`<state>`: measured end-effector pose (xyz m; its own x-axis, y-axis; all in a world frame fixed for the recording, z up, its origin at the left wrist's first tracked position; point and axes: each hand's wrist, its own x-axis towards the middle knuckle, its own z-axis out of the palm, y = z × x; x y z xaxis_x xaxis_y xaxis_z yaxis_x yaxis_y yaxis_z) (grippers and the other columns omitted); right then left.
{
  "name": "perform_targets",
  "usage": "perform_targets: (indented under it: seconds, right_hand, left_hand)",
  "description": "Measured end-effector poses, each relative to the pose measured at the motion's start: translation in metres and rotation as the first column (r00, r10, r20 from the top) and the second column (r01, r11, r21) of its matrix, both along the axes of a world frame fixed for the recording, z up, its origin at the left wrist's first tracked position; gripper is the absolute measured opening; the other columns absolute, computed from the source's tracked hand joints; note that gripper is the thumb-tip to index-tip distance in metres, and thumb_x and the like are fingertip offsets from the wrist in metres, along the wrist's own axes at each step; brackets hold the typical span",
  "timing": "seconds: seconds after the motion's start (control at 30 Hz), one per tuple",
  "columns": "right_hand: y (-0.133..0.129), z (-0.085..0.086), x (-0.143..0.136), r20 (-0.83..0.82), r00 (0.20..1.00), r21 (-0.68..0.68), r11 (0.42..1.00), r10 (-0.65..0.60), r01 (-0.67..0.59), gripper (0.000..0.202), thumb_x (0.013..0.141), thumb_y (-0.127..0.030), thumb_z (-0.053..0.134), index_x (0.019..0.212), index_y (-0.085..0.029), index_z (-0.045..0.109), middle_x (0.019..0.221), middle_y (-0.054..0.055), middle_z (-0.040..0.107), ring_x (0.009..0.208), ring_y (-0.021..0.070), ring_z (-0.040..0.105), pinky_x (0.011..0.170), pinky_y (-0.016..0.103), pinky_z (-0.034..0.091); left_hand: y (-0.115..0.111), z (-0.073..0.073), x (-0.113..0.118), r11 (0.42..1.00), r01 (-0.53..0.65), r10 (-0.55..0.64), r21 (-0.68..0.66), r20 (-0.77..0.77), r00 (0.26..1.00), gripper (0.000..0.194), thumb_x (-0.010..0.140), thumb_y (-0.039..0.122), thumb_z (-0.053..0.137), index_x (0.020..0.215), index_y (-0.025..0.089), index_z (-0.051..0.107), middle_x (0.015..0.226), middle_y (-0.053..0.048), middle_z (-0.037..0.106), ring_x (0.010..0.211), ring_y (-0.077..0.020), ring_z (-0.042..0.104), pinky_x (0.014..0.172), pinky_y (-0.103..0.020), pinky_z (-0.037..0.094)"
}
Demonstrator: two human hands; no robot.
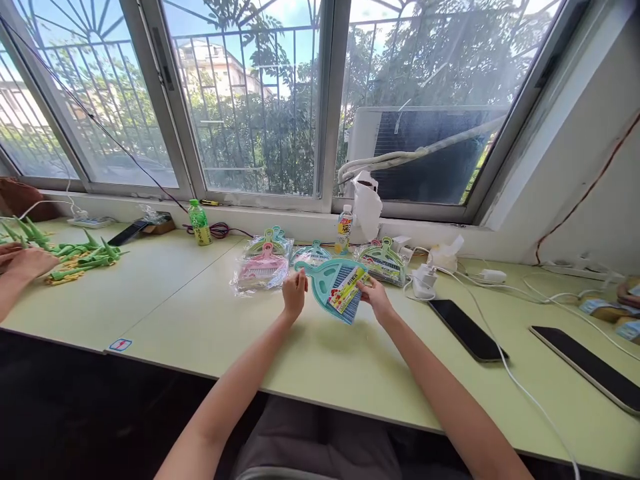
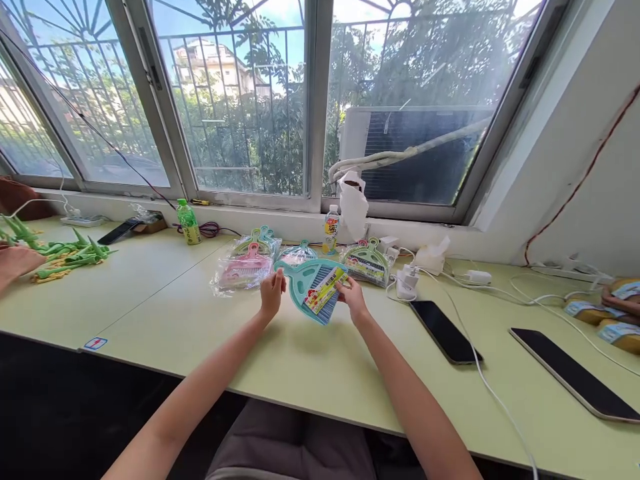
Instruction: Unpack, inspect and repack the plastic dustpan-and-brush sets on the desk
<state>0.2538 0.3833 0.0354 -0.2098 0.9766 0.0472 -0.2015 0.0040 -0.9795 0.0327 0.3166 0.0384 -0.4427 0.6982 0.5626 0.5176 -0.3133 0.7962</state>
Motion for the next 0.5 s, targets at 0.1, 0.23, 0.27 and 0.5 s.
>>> perform_targets:
  seconds: [0.1, 0.23, 0.27, 0.5]
  right_hand:
    - [0.007, -0.003, 0.006, 0.042, 0.998, -0.077, 0.996, 0.041, -0.037, 0.031, 0.065, -0.034, 0.078, 0.089, -0.021, 0.061, 0.081, 0.006, 0.074, 0.070, 0.0221, 0.071, 0.067, 0.035, 0.058]
    - [0.013, -0.009, 0.010, 0.162, 0.982, -0.192, 0.980, 0.092, -0.060, 0.018, 0.066, -0.022, 0.075, 0.076, -0.020, 0.060, 0.069, 0.004, 0.072, 0.059, 0.0186, 0.068, 0.056, 0.030, 0.055]
    - [0.014, -0.009, 0.011, 0.208, 0.972, -0.209, 0.976, 0.112, -0.068, 0.018, 0.065, -0.021, 0.075, 0.074, -0.019, 0.060, 0.067, 0.004, 0.072, 0.056, 0.0181, 0.067, 0.054, 0.029, 0.054]
    - [0.014, 0.009, 0.038, 0.731, 0.668, -0.059, 0.988, 0.140, -0.143, 0.017, 0.074, -0.032, 0.073, 0.080, -0.016, 0.072, 0.071, 0.006, 0.072, 0.057, 0.0172, 0.064, 0.051, 0.025, 0.048]
  left_hand:
    - [0.002, -0.003, 0.003, 0.999, 0.023, -0.023, -0.047, 0.005, 1.000, 0.060, 0.097, 0.050, 0.031, 0.045, 0.022, 0.042, 0.043, 0.000, 0.045, 0.045, -0.0122, 0.043, 0.061, -0.028, 0.035]
    - [0.006, -0.008, 0.003, 0.987, 0.060, -0.053, -0.149, 0.050, 0.997, 0.057, 0.096, 0.047, 0.034, 0.045, 0.022, 0.044, 0.044, -0.001, 0.049, 0.046, -0.0129, 0.046, 0.057, -0.027, 0.035]
    - [0.007, -0.008, 0.003, 0.986, 0.066, -0.058, -0.156, 0.051, 0.997, 0.056, 0.095, 0.046, 0.034, 0.046, 0.022, 0.045, 0.044, -0.001, 0.050, 0.046, -0.0128, 0.047, 0.057, -0.027, 0.035]
    - [-0.015, 0.024, 0.010, 0.991, 0.090, -0.098, 0.096, 0.078, 0.992, 0.057, 0.094, 0.055, 0.041, 0.049, 0.020, 0.048, 0.045, 0.000, 0.048, 0.045, -0.0106, 0.045, 0.053, -0.026, 0.036]
